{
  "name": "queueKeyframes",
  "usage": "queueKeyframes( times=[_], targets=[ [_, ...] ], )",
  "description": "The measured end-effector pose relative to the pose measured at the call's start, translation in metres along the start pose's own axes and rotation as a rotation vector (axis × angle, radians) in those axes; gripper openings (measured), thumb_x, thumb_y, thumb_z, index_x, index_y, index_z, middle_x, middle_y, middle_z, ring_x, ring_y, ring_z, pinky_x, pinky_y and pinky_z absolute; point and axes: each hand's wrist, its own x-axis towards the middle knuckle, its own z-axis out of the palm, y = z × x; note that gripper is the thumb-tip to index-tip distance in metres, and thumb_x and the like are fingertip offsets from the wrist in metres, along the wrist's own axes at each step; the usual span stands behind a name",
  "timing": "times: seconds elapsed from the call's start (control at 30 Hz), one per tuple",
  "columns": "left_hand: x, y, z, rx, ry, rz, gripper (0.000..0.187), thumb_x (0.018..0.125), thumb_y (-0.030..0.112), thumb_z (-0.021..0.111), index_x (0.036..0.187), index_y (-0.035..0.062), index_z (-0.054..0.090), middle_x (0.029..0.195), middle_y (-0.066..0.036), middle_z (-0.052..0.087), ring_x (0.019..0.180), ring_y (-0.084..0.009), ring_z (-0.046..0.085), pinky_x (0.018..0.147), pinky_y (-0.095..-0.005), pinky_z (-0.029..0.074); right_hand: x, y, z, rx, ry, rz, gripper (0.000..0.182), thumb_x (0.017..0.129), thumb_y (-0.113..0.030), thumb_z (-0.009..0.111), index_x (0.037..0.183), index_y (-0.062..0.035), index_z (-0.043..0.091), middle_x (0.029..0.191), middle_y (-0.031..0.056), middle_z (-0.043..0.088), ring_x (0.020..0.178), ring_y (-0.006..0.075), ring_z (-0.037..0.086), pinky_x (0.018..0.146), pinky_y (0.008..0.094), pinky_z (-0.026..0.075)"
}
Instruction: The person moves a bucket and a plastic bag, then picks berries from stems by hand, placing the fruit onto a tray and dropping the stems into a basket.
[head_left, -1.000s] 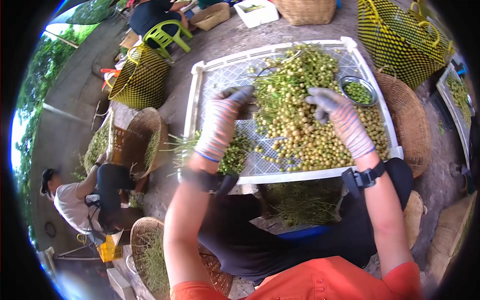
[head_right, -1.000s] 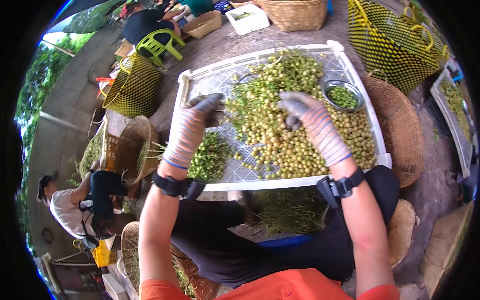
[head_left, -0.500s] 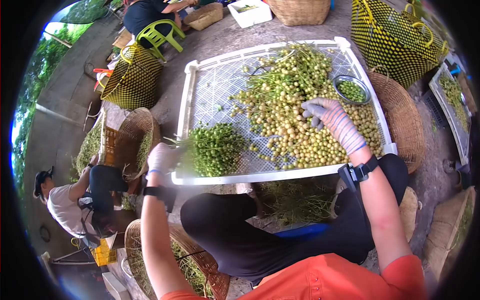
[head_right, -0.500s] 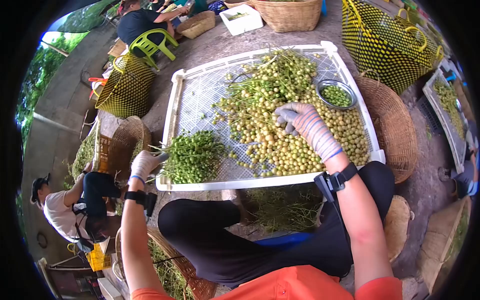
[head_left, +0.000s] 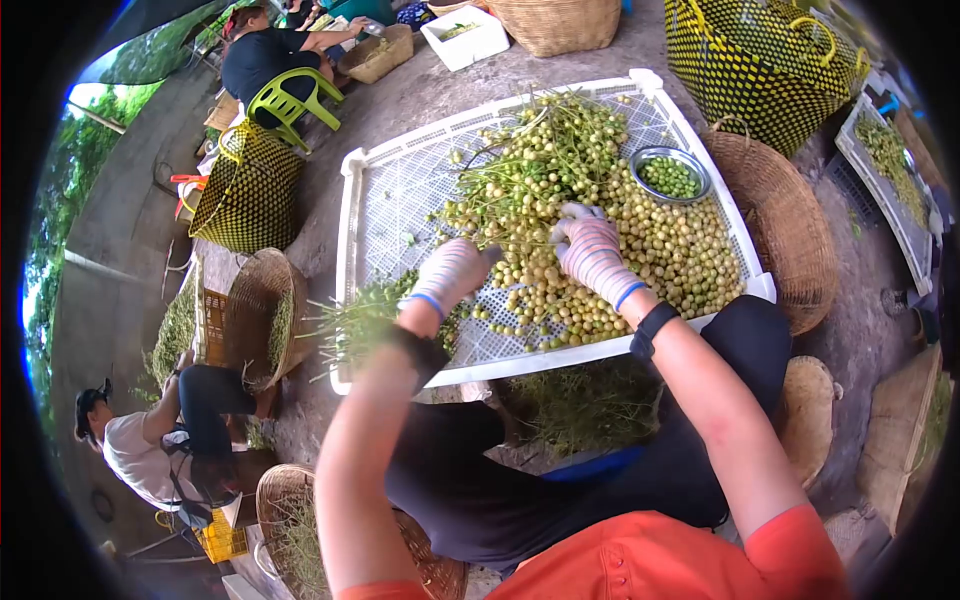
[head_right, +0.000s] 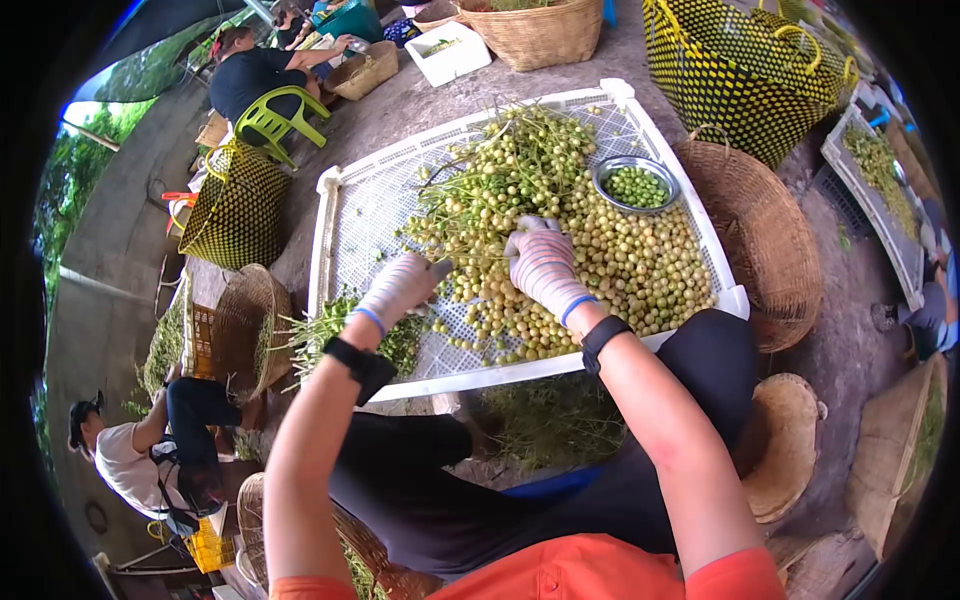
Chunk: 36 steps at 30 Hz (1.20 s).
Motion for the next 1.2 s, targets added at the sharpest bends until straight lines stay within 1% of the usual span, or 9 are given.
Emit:
queueKeyframes(
  times=[0.13, 0.23, 0.4, 0.6, 0.73, 0.8, 0.9, 1.13, 1.2],
  targets=[
    [0.023, 0.018, 0.020, -0.307, 0.084, -0.064, 0.062, 0.088, 0.059, 0.050, 0.076, 0.0005, 0.067, 0.059, -0.012, 0.063, 0.056, -0.0245, 0.063, 0.063, -0.0364, 0.052, 0.005, 0.004, -0.016, 0.350, 0.132, -0.012, 0.010, 0.068, -0.014, 0.072, 0.076, -0.0100, 0.068, 0.100, 0.0081, 0.065, 0.094, 0.0269, 0.062, 0.085, 0.0358, 0.048],
    [0.026, 0.021, 0.016, -1.240, 0.180, 0.043, 0.051, 0.080, 0.047, 0.070, 0.106, 0.0041, 0.059, 0.087, -0.007, 0.065, 0.061, -0.0214, 0.062, 0.056, -0.0312, 0.051, 0.011, 0.005, -0.029, 0.611, 0.100, -0.128, 0.008, 0.071, -0.008, 0.070, 0.079, -0.0077, 0.068, 0.089, 0.0099, 0.066, 0.085, 0.0264, 0.064, 0.078, 0.0348, 0.050],
    [0.030, 0.024, 0.025, -1.757, 0.127, -0.185, 0.048, 0.075, 0.039, 0.078, 0.101, 0.0048, 0.058, 0.087, -0.008, 0.063, 0.067, -0.0214, 0.063, 0.057, -0.0323, 0.052, 0.000, -0.011, -0.045, 0.561, 0.153, -0.311, 0.007, 0.072, -0.008, 0.068, 0.078, -0.0114, 0.070, 0.084, 0.0052, 0.067, 0.084, 0.0259, 0.062, 0.079, 0.0349, 0.049],
    [0.034, 0.019, 0.024, -1.690, 0.097, 0.021, 0.019, 0.083, 0.020, 0.071, 0.091, 0.0037, 0.065, 0.076, -0.004, 0.065, 0.066, -0.0175, 0.063, 0.058, -0.0313, 0.053, -0.016, -0.022, -0.057, 0.149, -0.147, -0.422, 0.013, 0.071, -0.020, 0.071, 0.080, -0.0105, 0.069, 0.084, 0.0063, 0.066, 0.085, 0.0256, 0.062, 0.079, 0.0355, 0.050],
    [0.006, 0.034, 0.004, -1.447, 0.173, 0.321, 0.021, 0.084, 0.017, 0.069, 0.097, 0.0008, 0.067, 0.075, -0.001, 0.066, 0.062, -0.0119, 0.060, 0.058, -0.0264, 0.052, 0.009, 0.002, -0.074, 0.607, -0.170, -0.082, 0.023, 0.072, -0.023, 0.077, 0.087, -0.0074, 0.068, 0.086, 0.0052, 0.064, 0.083, 0.0177, 0.060, 0.072, 0.0314, 0.050],
    [-0.003, 0.040, -0.002, -1.277, 0.212, 0.465, 0.020, 0.085, 0.015, 0.069, 0.098, 0.0005, 0.068, 0.074, -0.001, 0.066, 0.061, -0.0102, 0.060, 0.059, -0.0251, 0.051, 0.011, 0.002, -0.080, 0.692, -0.107, -0.152, 0.053, 0.068, -0.033, 0.081, 0.110, -0.0069, 0.062, 0.101, 0.0146, 0.064, 0.093, 0.0255, 0.063, 0.080, 0.0351, 0.050],
    [-0.015, 0.055, -0.006, -1.298, 0.226, 0.473, 0.017, 0.084, 0.009, 0.068, 0.098, 0.0002, 0.069, 0.077, -0.003, 0.067, 0.062, -0.0077, 0.058, 0.059, -0.0223, 0.050, 0.013, 0.000, -0.050, 0.549, -0.173, -0.297, 0.056, 0.069, -0.024, 0.081, 0.118, -0.0080, 0.058, 0.108, 0.0108, 0.062, 0.096, 0.0214, 0.060, 0.079, 0.0360, 0.050],
    [-0.015, 0.065, 0.008, -1.147, 0.294, 0.415, 0.017, 0.083, 0.005, 0.067, 0.100, 0.0000, 0.069, 0.078, -0.005, 0.069, 0.067, -0.0100, 0.062, 0.060, -0.0235, 0.053, 0.008, -0.006, -0.046, 0.520, -0.228, -0.231, 0.025, 0.082, -0.027, 0.067, 0.097, -0.0061, 0.067, 0.093, 0.0135, 0.067, 0.087, 0.0318, 0.064, 0.080, 0.0398, 0.050],
    [-0.006, 0.066, 0.020, -1.262, 0.284, 0.447, 0.016, 0.083, 0.004, 0.067, 0.099, 0.0000, 0.069, 0.081, -0.006, 0.069, 0.068, -0.0102, 0.062, 0.061, -0.0240, 0.053, 0.004, -0.020, -0.072, 0.133, -0.398, -0.047, 0.025, 0.084, -0.027, 0.062, 0.099, -0.0071, 0.067, 0.090, 0.0151, 0.067, 0.084, 0.0326, 0.064, 0.077, 0.0419, 0.050]
  ],
)
